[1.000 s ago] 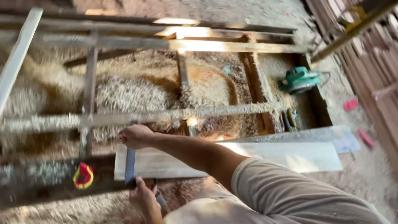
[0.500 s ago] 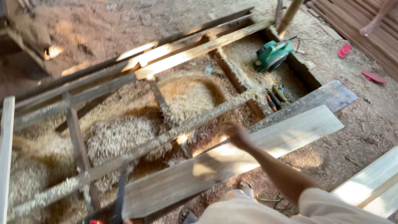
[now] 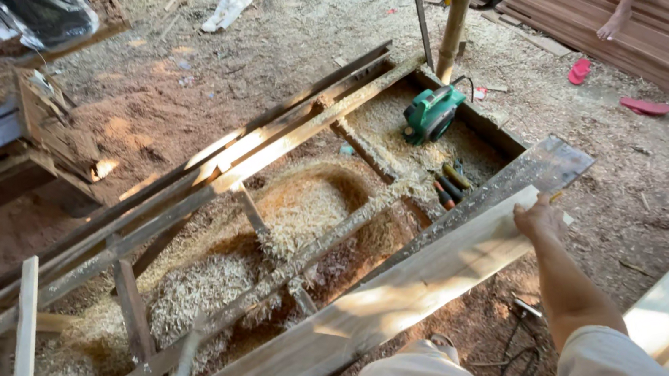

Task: The person picks up a wooden plank, places it on a workbench, and uses a tape measure and pencil to mark measurements. They then use a try square to draw straight lines across the plank. The person repeats this process on multiple planks.

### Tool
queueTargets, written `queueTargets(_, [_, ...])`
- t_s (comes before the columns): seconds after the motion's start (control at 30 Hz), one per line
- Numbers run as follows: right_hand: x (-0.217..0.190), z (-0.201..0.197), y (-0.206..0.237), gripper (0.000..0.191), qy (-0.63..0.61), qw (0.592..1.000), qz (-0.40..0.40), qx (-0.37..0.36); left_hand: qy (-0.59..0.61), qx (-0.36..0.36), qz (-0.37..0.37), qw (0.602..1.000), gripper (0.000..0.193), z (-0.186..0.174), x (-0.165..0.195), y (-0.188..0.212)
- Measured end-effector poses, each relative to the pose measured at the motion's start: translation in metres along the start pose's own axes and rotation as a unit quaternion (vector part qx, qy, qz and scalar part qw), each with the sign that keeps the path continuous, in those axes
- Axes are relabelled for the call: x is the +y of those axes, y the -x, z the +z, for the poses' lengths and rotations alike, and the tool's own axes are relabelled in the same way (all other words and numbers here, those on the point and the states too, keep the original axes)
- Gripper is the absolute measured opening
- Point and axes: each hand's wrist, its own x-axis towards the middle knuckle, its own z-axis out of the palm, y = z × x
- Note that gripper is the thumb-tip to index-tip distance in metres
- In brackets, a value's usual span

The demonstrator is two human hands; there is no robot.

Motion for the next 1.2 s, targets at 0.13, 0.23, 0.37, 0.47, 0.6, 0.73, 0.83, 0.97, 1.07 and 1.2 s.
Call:
queueTargets(0.13, [0.007,-0.009,-0.031,0.075,0.019,0.999,0.003,-0.037,0.029,-0.030,0.084,0.996,0.055,0.012,0.018,0.017])
queueTargets(0.23, [0.006,-0.015,-0.048,0.079,0.031,0.997,-0.014,-0.070,0.024,-0.038,0.015,0.999,0.052,0.011,0.026,0.023])
queueTargets(0.37, [-0.004,-0.019,-0.063,0.093,0.061,0.991,-0.019,-0.121,0.035,-0.037,-0.056,0.997,0.048,0.006,0.028,0.035])
queueTargets(0.47, [-0.012,-0.022,-0.064,0.099,0.078,0.986,0.012,-0.146,0.043,-0.037,-0.091,0.994,0.045,0.003,0.031,0.046])
queueTargets(0.6, [-0.016,-0.029,-0.064,0.102,0.046,0.991,-0.081,-0.092,0.060,-0.031,-0.115,0.991,0.041,0.001,0.043,0.048])
queueTargets(0.73, [-0.012,-0.035,-0.058,0.090,-0.188,0.977,-0.062,-0.079,0.098,-0.024,-0.151,0.983,0.037,-0.015,0.046,0.042])
queueTargets(0.83, [-0.007,-0.031,-0.054,0.082,-0.375,0.924,-0.074,-0.014,0.145,-0.027,-0.181,0.972,0.034,-0.026,0.037,0.045])
queueTargets(0.97, [-0.001,-0.021,-0.050,0.064,-0.495,0.857,-0.133,0.047,0.227,-0.020,-0.228,0.947,0.030,-0.037,0.022,0.057])
queueTargets(1.07, [0.008,-0.020,-0.046,0.055,-0.556,0.824,-0.102,0.032,0.263,-0.016,-0.257,0.930,0.027,-0.052,0.017,0.064])
queueTargets(1.2, [0.023,-0.024,-0.034,0.043,-0.668,0.742,-0.017,-0.058,0.273,-0.034,-0.258,0.926,0.026,-0.071,0.011,0.066])
